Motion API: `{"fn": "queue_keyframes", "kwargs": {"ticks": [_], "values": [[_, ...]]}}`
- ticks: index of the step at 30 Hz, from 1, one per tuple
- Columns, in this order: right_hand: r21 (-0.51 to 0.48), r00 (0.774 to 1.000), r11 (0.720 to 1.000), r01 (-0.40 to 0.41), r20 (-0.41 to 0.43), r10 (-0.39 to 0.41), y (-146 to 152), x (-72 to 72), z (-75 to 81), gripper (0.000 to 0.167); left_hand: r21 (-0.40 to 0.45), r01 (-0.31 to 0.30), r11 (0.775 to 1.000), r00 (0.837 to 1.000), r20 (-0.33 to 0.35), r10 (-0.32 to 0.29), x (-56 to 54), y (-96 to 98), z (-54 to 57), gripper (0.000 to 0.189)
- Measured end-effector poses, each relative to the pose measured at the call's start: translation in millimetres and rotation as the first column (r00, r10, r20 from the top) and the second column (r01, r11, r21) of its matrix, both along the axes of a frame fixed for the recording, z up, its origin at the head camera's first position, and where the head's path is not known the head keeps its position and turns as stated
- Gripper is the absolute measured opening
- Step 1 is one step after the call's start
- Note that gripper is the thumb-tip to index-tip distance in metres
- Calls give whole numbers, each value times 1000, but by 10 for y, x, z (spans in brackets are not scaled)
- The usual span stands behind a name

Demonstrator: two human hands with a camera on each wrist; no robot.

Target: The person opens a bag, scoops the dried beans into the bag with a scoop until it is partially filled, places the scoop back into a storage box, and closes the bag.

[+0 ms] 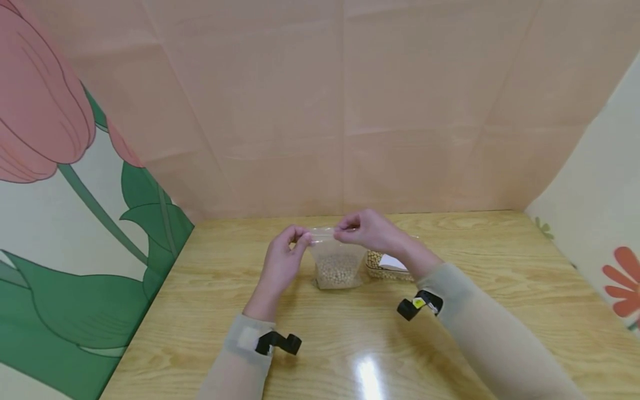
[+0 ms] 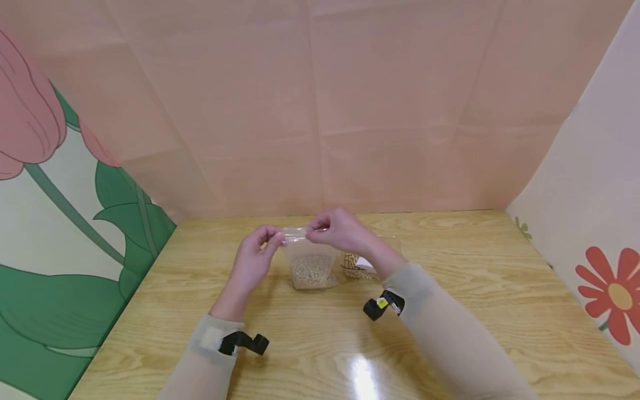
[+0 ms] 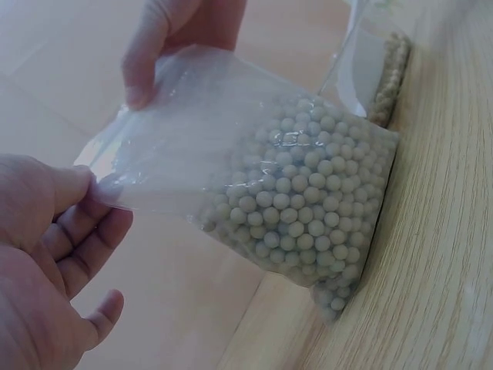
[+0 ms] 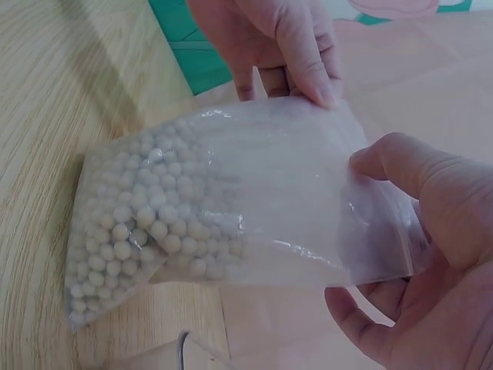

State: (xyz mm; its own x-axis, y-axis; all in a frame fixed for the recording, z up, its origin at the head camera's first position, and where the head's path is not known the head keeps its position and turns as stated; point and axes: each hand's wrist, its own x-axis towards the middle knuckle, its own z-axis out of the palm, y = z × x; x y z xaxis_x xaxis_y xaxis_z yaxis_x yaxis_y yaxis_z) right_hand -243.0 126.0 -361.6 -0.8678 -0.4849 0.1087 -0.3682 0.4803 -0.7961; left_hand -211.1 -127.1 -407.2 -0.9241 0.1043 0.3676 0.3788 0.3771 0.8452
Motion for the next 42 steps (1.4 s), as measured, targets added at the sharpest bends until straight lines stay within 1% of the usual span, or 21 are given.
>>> {"fn": "queue_keyframes", "kwargs": {"ticks": [9, 13, 22, 30, 38, 42], "values": [[-5, 999, 999, 32, 23, -31, 91, 10, -22, 22, -15, 10, 1000, 1000, -29, -11, -8, -11, -2, 15], [-14, 999, 999, 32, 23, -32, 125, 25, -30, 22, -20, 10, 1000, 999, -35, -11, -4, -8, -2, 15], [17, 998, 998, 61, 14, -61, 229, 67, -13, 21, -19, 24, 1000, 1000, -10, -24, 9, -10, 18, 17], [26, 998, 997, 69, -8, -69, 359, 70, -58, 25, -17, 15, 1000, 1000, -1, -15, -5, -12, 16, 17], [27, 995, 995, 96, -7, -96, 483, 69, -76, 21, -15, 9, 1000, 1000, 9, -9, -15, -27, 3, 16], [35, 994, 994, 108, -7, -108, 539, 66, -85, 21, -10, 7, 1000, 1000, 11, -7, -23, -26, 6, 15]]}}
